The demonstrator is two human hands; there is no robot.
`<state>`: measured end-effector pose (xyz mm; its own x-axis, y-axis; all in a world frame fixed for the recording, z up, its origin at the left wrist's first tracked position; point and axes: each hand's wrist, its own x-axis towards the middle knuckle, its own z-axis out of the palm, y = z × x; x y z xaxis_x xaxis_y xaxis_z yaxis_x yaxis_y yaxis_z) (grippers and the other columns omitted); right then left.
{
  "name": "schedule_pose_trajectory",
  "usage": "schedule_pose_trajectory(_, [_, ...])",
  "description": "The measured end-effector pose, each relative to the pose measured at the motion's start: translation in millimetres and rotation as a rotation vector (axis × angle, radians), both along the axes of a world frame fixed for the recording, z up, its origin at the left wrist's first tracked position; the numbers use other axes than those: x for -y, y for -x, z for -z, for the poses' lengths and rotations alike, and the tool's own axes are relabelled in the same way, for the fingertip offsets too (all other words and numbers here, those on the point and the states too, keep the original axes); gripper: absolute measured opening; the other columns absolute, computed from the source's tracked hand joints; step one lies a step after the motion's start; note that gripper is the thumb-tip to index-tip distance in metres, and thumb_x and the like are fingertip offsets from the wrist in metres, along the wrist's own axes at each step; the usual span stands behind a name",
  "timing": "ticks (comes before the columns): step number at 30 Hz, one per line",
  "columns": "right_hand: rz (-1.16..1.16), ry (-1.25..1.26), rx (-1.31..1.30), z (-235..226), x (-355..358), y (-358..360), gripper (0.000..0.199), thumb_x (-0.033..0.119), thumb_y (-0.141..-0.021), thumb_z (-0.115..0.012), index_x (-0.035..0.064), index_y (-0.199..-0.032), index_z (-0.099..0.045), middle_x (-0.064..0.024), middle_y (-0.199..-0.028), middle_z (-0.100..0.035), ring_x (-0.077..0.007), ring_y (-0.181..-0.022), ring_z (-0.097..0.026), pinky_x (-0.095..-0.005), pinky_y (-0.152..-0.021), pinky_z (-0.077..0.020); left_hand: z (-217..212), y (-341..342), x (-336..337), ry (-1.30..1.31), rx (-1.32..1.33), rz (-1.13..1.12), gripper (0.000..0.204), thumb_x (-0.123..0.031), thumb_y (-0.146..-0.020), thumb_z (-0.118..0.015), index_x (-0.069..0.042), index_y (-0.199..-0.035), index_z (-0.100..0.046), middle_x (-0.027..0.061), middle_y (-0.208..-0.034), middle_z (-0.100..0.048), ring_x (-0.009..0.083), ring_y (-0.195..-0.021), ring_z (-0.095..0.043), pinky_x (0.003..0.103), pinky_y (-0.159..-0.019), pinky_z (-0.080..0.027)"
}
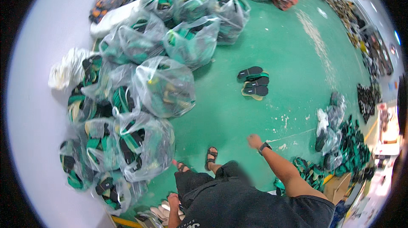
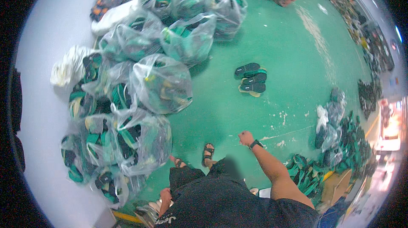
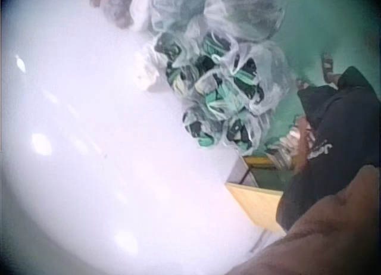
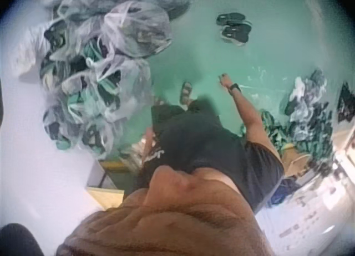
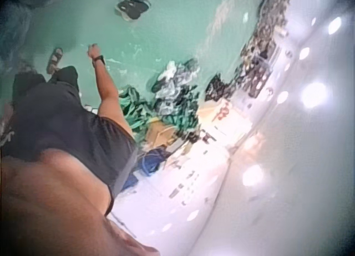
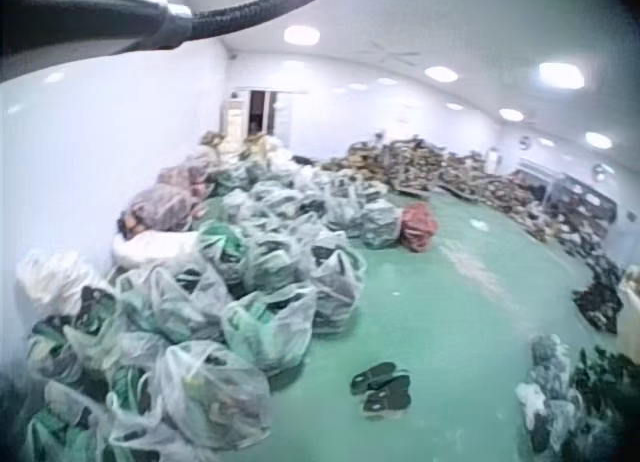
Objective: The person picks up stacks of green shoe components from the floor, places them into plastic bags, and gathers several bags together.
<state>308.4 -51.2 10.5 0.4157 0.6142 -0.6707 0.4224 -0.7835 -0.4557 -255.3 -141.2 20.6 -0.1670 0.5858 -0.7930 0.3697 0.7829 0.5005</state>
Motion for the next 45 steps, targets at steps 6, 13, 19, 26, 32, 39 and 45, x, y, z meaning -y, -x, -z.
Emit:
schedule_pose_trajectory(6, [0.165, -0.102, -0.054, -16, 9, -32, 0.029, 0.027, -0.077, -0.051, -0.0006, -0.073, -0.057, -0.0133, -0.056, -0.058, -0.0224, -0.049, -0.057, -0.0332, -0.048, -0.0459, 7, -33, -107, -0.122, 0.116, 0.365, 0.015, 0.004, -0.061, -0.041, -0.003, -0.056, -0.053, 0.0052, -0.052, -0.051, 0.0138, -0.043, -0.045, 0.025, -0.041, -0.034])
schedule_pose_trajectory(13, [0.449, 0.284, -0.179, -43, 80, -11, 0.049, 0.044, -0.076, -0.055, -0.0054, -0.079, -0.058, -0.0225, -0.073, -0.06, -0.0299, -0.069, -0.061, -0.0389, -0.059, -0.0481, 47, -105, -227, 0.08, 0.378, 0.305, 0.015, -0.001, -0.062, -0.042, -0.003, -0.052, -0.054, 0.0045, -0.047, -0.05, 0.013, -0.044, -0.046, 0.025, -0.041, -0.035])
schedule_pose_trajectory(19, [0.29, -0.083, 0.228, -4, 165, -22, 0.058, 0.048, -0.083, -0.043, -0.009, -0.084, -0.056, -0.0255, -0.08, -0.059, -0.0357, -0.084, -0.057, -0.0406, -0.072, -0.044, 146, -218, -368, -1.014, 0.199, 1.598, 0.003, -0.015, -0.053, -0.057, -0.014, -0.05, -0.058, 0.0055, -0.059, -0.057, 0.0218, -0.054, -0.055, 0.036, -0.049, -0.042])
schedule_pose_trajectory(26, [0.553, 0.191, -0.01, -45, 87, -88, 0.055, 0.045, -0.086, -0.038, -0.0058, -0.089, -0.057, -0.023, -0.082, -0.059, -0.0353, -0.074, -0.054, -0.0407, -0.07, -0.0382, 84, -420, -506, -0.383, 0.238, 0.845, 0.016, -0.001, -0.058, -0.042, -0.004, -0.053, -0.057, 0.0058, -0.051, -0.054, 0.012, -0.046, -0.047, 0.027, -0.043, -0.035])
schedule_pose_trajectory(32, [0.693, 0.097, -0.069, 4, 86, -186, 0.061, 0.048, -0.087, -0.034, -0.0089, -0.085, -0.055, -0.0224, -0.078, -0.058, -0.0349, -0.069, -0.053, -0.0432, -0.068, -0.0378, 57, -583, -504, -0.354, 0.204, 0.962, 0.014, -0.001, -0.061, -0.045, -0.005, -0.057, -0.058, 0.0065, -0.053, -0.056, 0.0134, -0.048, -0.049, 0.028, -0.044, -0.038])
schedule_pose_trajectory(39, [0.947, -0.024, -0.091, 42, 75, -367, 0.043, 0.041, -0.084, -0.045, -0.0015, -0.081, -0.054, -0.0127, -0.067, -0.053, -0.0204, -0.051, -0.05, -0.0303, -0.042, -0.0418, 33, -691, -471, 0.068, -0.01, 1.262, 0.012, -0.002, -0.061, -0.048, -0.006, -0.056, -0.057, 0.0059, -0.056, -0.058, 0.0169, -0.053, -0.055, 0.029, -0.052, -0.043])
schedule_pose_trajectory(45, [0.703, -0.295, 0.136, 118, 95, -508, 0.03, 0.033, -0.08, -0.055, 0.0026, -0.083, -0.056, -0.0083, -0.069, -0.058, -0.0168, -0.051, -0.054, -0.029, -0.042, -0.0459, -13, -825, -501, -0.121, 0.211, 1.361, 0.011, 0.001, -0.061, -0.044, -0.002, -0.057, -0.054, 0.008, -0.056, -0.057, 0.0178, -0.055, -0.054, 0.029, -0.053, -0.043])
